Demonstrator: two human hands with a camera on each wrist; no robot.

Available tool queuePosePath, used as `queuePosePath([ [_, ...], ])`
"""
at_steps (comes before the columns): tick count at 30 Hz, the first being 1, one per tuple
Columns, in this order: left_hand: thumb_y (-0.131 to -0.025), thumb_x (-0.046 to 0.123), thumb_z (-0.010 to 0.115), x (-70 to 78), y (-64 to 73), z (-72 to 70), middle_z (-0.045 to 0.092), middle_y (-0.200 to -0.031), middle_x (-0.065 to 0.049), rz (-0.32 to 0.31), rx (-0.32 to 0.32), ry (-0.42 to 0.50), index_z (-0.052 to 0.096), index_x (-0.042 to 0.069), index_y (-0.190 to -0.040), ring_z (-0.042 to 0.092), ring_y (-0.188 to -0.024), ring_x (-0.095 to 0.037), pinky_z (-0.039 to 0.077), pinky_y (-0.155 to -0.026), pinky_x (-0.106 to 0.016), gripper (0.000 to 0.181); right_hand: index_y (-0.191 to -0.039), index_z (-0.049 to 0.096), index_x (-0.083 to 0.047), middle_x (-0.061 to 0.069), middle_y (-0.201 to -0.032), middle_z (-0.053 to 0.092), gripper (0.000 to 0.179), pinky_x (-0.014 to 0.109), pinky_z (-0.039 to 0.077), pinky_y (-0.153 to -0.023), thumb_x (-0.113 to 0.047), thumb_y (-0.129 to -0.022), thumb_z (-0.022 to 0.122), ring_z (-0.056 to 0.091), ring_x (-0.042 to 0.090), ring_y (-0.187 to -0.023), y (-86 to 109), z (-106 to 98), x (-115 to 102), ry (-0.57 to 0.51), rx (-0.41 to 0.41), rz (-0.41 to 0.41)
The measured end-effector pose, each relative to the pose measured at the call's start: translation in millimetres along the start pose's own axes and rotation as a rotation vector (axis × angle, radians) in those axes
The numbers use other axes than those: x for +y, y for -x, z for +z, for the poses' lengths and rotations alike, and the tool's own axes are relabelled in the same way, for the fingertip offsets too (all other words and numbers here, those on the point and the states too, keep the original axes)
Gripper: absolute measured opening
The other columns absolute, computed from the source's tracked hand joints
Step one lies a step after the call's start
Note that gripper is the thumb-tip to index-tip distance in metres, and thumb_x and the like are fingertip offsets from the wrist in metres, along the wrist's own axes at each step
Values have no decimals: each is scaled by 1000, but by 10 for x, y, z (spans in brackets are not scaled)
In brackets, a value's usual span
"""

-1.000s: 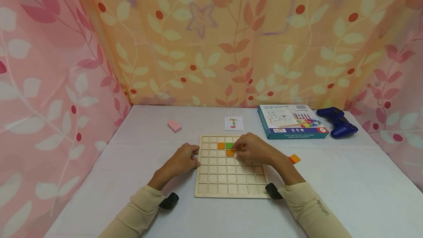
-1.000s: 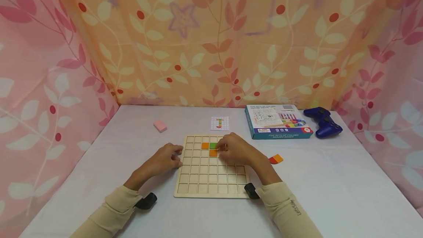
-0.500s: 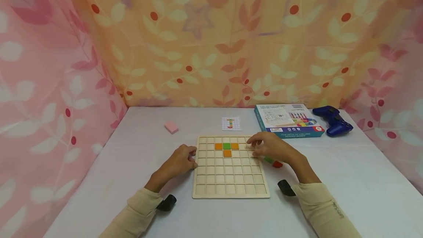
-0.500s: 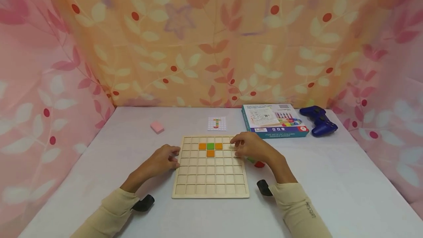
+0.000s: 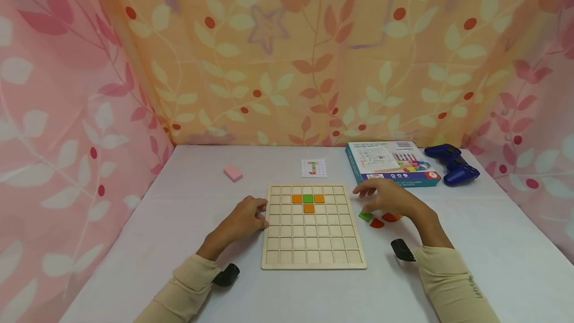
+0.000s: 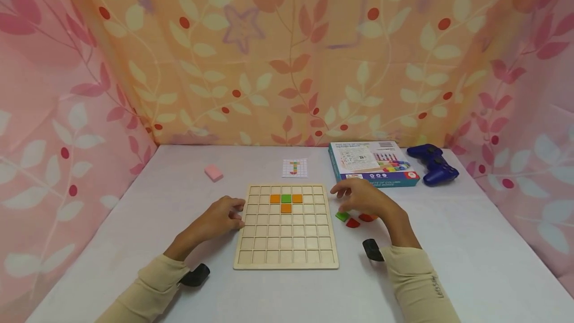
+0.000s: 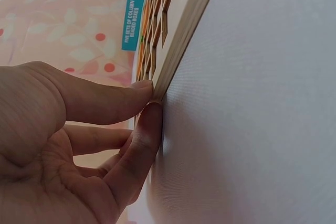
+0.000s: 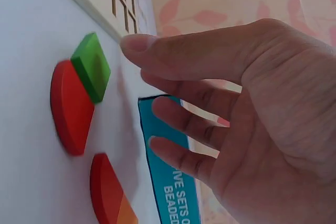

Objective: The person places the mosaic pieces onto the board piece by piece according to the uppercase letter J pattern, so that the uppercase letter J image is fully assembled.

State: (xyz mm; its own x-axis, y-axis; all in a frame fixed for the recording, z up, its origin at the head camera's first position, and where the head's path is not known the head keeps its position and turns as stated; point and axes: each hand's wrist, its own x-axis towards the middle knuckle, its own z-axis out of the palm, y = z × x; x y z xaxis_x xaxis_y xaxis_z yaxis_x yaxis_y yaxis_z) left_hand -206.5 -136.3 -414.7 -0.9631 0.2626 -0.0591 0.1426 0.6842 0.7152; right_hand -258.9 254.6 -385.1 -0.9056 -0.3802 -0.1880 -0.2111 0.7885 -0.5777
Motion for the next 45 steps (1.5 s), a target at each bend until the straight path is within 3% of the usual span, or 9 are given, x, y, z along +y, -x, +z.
queuePosePath([
  [7,-84,-7,81,-18,2,-3,60,-111,-13,-6,-2,21,60,-14,-138,59,-94,-20,55,-82,-35,58,-125,75,-12,7,-115,69,49,44,54,-95,-19,-79,91,60,26,-106,7,7,49,-31,-74,63],
  [15,-84,-7,81,-19,4,-1,61,-112,-14,-9,-2,34,59,-15,-140,59,-94,-20,54,-80,-34,60,-116,75,-13,5,-101,65,42,37,52,-86,-18,-78,92,58,23,-97,-9,54,75,-30,-124,59],
  [35,-86,-6,81,-29,-15,9,61,-113,-14,-12,-7,27,58,-14,-141,59,-93,-19,53,-77,-30,60,-116,75,-7,3,-103,71,39,39,59,-89,-19,-82,89,63,20,-95,-15,78,36,-44,-63,72],
  [45,-85,-7,81,-47,-32,24,61,-112,-13,-16,-2,35,59,-14,-141,59,-92,-19,53,-76,-32,61,-113,78,-12,0,-102,71,30,37,53,-87,-24,-87,84,60,21,-97,-88,202,-104,-27,-3,-39],
])
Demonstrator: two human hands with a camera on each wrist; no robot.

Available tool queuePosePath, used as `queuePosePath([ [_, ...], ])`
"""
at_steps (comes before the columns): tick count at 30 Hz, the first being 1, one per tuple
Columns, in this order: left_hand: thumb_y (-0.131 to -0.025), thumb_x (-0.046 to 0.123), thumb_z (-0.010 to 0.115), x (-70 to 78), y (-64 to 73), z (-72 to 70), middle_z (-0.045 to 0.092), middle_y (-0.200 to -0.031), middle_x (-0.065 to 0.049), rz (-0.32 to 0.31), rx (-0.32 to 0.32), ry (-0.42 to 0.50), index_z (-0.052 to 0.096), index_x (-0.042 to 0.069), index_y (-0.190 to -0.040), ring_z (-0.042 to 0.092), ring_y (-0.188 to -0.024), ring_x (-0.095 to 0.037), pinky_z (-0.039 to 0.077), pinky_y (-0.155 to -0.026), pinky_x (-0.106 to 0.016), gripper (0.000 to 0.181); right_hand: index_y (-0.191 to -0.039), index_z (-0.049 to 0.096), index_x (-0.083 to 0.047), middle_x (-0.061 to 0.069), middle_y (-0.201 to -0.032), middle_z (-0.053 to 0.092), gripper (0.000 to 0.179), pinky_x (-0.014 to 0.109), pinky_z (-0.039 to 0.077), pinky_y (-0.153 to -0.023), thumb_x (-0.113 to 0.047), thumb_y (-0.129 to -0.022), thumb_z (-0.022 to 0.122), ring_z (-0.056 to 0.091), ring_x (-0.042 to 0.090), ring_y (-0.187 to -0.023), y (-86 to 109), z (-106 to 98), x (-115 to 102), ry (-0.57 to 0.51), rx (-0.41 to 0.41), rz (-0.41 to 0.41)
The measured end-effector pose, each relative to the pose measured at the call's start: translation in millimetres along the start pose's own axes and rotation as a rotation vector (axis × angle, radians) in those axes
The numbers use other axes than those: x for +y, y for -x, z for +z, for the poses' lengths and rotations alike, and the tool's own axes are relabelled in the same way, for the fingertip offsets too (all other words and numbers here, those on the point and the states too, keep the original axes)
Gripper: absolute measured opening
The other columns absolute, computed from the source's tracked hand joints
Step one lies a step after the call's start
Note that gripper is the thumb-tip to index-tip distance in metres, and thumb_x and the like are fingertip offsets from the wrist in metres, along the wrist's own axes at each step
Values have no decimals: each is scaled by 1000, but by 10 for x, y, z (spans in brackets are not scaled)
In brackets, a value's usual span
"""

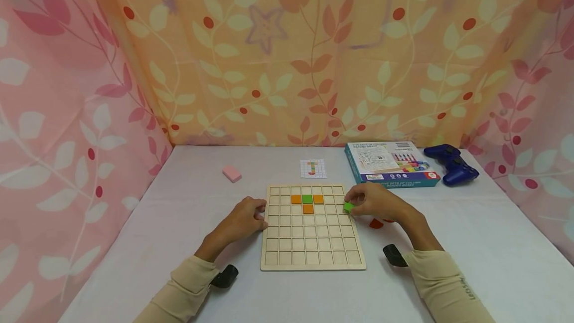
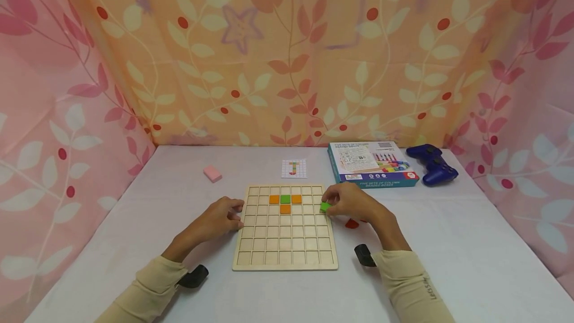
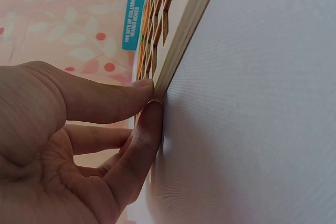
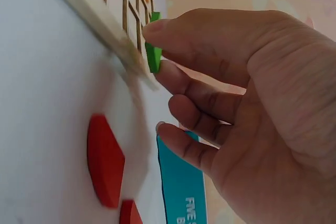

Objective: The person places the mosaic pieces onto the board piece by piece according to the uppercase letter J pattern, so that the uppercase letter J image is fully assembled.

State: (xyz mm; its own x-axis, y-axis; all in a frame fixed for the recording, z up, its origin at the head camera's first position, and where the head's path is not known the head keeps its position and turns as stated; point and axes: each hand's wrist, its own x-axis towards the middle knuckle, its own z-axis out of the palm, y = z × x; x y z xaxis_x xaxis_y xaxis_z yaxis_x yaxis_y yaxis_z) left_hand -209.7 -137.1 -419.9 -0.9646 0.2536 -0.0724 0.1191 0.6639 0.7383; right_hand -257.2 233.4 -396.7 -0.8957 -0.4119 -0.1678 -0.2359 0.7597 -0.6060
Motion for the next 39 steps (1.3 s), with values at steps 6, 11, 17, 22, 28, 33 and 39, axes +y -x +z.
queuePosePath([
  [6,-85,-7,81,3,-2,4,61,-112,-13,-6,-1,1,59,-14,-141,58,-92,-19,53,-76,-32,60,-112,79,-14,-2,-101,72,26,36,52,-85,-25,-89,84,59,21,-97,-23,72,-130,-6,3,-64],
  [11,-85,-7,81,13,0,0,61,-111,-12,-6,0,-5,59,-13,-140,59,-92,-19,53,-77,-32,60,-117,80,-8,-2,-96,71,29,35,51,-83,-20,-90,82,59,21,-95,-47,138,-270,11,31,-128],
  [17,-85,-7,81,20,4,-11,61,-112,-13,-4,1,-10,59,-14,-140,59,-93,-19,53,-76,-30,60,-119,80,-5,-1,-103,73,30,37,51,-89,-18,-92,81,58,22,-102,-70,239,-391,13,54,-154],
  [22,-86,-7,81,31,17,-11,61,-113,-13,-16,-7,5,58,-14,-142,59,-92,-19,52,-75,-30,61,-116,81,-12,-3,-111,73,26,40,50,-94,-20,-91,81,55,22,-111,-83,344,-486,16,52,-142],
  [28,-85,-7,81,28,21,-16,61,-112,-13,-1,-5,2,57,-15,-141,59,-92,-19,52,-76,-31,61,-115,82,-12,-4,-109,73,26,41,47,-94,-20,-90,84,54,22,-110,-116,476,-588,50,35,-193],
  [33,-85,-7,81,24,18,-16,61,-112,-13,3,-7,4,57,-15,-141,59,-92,-18,53,-76,-31,62,-115,82,-11,-2,-110,74,24,37,47,-91,-17,-93,82,54,20,-108,-125,563,-633,98,26,-249],
  [39,-85,-7,81,25,18,-7,60,-111,-13,-4,-10,-2,58,-14,-141,58,-92,-19,53,-77,-32,61,-115,82,-11,-4,-107,73,23,34,47,-89,-15,-92,83,52,18,-107,-112,621,-684,109,25,-278],
])
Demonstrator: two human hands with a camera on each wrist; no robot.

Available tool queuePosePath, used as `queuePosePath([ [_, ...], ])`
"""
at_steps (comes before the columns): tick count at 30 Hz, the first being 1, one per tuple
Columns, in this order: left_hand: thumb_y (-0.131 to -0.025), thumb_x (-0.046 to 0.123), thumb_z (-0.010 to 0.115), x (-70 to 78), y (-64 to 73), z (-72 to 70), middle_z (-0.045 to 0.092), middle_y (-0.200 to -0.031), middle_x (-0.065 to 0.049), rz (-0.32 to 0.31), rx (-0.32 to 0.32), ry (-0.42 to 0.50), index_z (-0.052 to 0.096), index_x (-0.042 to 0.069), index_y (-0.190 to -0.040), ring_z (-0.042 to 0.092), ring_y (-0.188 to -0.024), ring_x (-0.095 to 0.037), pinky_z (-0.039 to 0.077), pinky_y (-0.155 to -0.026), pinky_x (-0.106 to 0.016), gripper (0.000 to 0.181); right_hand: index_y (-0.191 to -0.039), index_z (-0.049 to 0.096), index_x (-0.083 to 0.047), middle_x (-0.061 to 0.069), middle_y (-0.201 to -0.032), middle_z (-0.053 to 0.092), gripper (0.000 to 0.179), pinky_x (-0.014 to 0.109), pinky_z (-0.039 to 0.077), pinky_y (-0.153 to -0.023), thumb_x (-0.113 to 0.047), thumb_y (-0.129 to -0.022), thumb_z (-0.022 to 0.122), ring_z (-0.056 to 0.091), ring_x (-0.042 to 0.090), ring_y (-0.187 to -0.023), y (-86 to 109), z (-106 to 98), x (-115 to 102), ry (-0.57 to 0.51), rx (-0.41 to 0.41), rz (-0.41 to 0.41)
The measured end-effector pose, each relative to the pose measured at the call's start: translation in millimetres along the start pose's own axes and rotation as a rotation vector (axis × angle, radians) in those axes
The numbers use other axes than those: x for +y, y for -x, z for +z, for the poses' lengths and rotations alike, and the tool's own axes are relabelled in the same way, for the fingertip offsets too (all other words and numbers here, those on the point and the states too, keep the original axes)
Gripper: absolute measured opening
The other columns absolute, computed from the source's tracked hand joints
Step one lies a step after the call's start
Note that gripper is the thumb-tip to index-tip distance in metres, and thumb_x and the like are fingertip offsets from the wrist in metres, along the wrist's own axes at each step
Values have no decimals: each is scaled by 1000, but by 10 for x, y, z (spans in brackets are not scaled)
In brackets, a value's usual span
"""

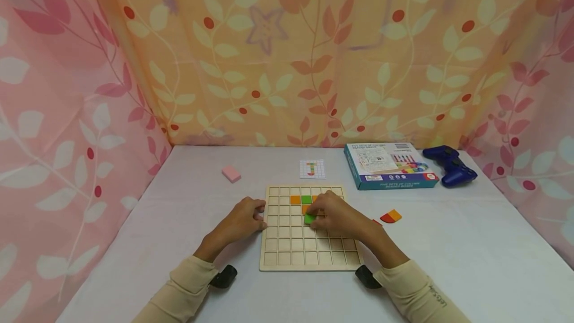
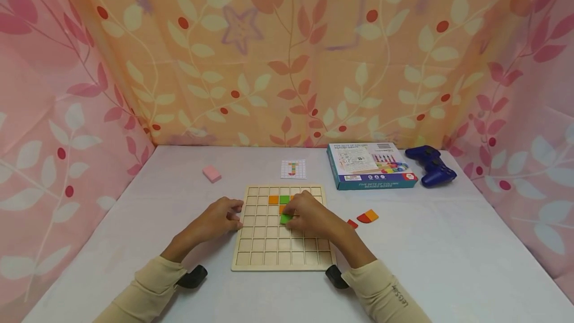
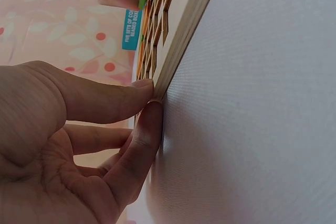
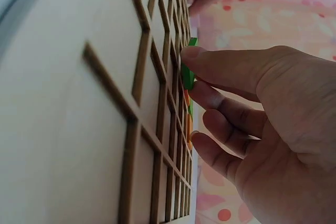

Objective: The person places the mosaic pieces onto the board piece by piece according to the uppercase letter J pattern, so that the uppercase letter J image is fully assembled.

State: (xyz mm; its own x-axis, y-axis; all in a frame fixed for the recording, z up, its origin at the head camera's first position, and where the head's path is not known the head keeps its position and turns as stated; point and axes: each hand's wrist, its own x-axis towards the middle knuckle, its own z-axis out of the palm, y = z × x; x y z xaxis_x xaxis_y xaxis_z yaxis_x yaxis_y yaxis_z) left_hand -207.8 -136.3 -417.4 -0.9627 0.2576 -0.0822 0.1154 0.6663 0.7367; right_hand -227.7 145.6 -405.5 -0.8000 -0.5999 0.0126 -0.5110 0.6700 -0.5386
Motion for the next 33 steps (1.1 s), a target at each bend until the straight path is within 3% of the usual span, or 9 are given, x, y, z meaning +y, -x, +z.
queuePosePath([
  [16,-85,-7,81,5,-2,-7,60,-111,-12,-1,3,-1,58,-15,-141,58,-92,-19,53,-76,-31,62,-118,80,-13,-3,-115,74,26,40,49,-97,-15,-93,83,55,19,-112,15,-3,25,14,3,-12],
  [33,-86,-6,81,4,-3,-2,60,-112,-13,-10,4,4,58,-14,-142,58,-92,-19,53,-75,-29,61,-119,79,-13,-5,-111,74,26,34,51,-90,-16,-93,82,57,18,-106,11,-12,23,10,4,-52],
])
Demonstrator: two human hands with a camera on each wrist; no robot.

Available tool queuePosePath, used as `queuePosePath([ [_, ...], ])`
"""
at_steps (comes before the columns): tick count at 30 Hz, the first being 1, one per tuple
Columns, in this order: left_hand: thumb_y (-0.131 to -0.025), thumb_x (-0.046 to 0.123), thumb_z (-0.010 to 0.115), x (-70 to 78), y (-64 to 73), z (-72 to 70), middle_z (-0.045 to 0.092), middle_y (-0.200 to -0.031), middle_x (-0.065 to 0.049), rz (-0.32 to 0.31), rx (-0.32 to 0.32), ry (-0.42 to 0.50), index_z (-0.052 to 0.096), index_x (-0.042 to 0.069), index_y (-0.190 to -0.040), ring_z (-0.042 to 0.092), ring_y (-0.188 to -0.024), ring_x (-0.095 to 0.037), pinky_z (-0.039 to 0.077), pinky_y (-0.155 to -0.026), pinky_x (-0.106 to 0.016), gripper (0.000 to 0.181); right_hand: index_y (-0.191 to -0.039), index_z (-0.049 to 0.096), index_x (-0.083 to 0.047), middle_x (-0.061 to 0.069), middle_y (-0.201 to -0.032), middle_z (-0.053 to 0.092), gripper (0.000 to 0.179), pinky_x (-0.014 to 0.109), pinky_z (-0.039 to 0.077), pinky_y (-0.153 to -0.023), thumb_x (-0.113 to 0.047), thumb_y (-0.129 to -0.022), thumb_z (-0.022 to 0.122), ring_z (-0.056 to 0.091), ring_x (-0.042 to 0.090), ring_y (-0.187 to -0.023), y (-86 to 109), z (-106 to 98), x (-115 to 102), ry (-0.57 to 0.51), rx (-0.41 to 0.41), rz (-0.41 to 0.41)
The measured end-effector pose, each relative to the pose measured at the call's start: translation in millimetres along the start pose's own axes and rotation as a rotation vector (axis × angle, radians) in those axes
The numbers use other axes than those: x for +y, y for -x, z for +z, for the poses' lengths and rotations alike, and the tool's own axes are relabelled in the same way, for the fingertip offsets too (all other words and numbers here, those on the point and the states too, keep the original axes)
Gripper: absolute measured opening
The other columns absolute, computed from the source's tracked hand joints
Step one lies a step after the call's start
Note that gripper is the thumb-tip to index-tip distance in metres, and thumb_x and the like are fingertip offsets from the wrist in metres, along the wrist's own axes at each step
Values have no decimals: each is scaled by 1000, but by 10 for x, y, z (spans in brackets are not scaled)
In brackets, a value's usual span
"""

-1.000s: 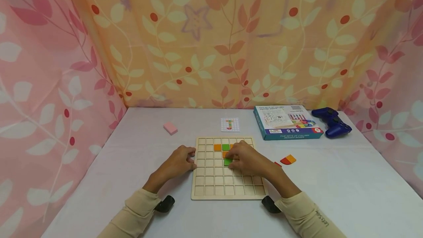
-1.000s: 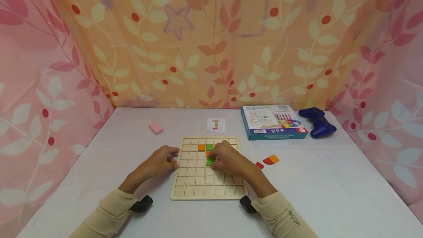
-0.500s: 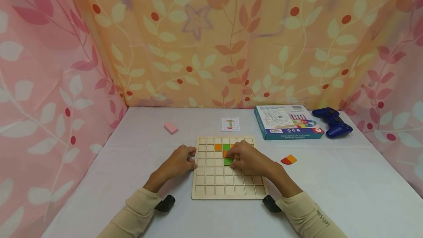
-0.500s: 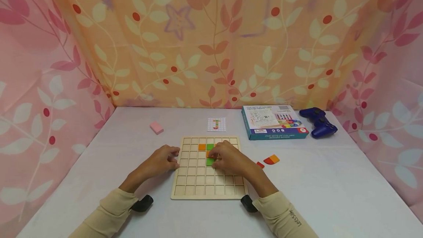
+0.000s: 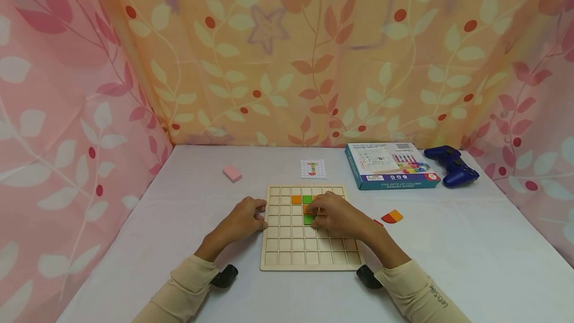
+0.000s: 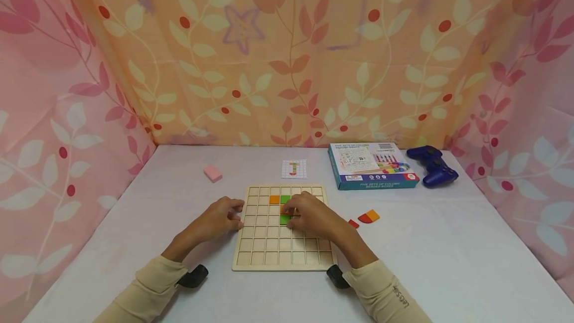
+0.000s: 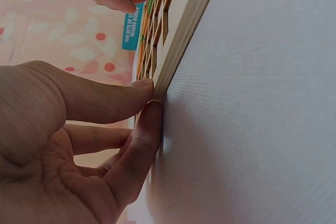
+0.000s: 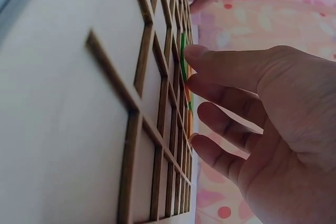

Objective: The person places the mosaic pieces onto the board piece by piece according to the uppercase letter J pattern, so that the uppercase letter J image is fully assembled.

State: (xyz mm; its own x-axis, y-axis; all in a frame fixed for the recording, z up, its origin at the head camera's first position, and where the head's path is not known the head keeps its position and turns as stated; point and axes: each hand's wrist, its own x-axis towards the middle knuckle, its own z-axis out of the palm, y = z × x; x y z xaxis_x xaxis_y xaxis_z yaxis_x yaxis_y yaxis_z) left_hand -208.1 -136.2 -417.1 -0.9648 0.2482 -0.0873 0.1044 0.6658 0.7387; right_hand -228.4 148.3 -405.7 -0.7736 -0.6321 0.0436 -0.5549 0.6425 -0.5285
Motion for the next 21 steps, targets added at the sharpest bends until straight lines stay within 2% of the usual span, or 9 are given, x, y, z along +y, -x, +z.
queuePosePath([
  [10,-86,-6,80,8,-4,-7,61,-114,-13,12,4,-6,58,-14,-141,58,-94,-19,53,-77,-31,60,-126,77,-9,-4,-103,72,31,31,53,-88,-16,-96,79,60,18,-101,29,-174,141,-101,29,100],
  [14,-84,-8,80,-12,-5,-1,61,-112,-14,37,9,-14,59,-15,-139,60,-94,-19,54,-79,-34,59,-128,76,-7,-2,-105,72,33,34,53,-89,-15,-96,79,60,20,-101,54,-210,199,-107,35,108],
  [21,-83,-9,81,-9,1,-9,61,-111,-14,48,12,-20,59,-16,-138,60,-93,-19,55,-80,-36,59,-128,76,-8,-4,-101,70,32,34,53,-87,-18,-97,79,59,19,-99,147,-282,338,-98,52,155],
])
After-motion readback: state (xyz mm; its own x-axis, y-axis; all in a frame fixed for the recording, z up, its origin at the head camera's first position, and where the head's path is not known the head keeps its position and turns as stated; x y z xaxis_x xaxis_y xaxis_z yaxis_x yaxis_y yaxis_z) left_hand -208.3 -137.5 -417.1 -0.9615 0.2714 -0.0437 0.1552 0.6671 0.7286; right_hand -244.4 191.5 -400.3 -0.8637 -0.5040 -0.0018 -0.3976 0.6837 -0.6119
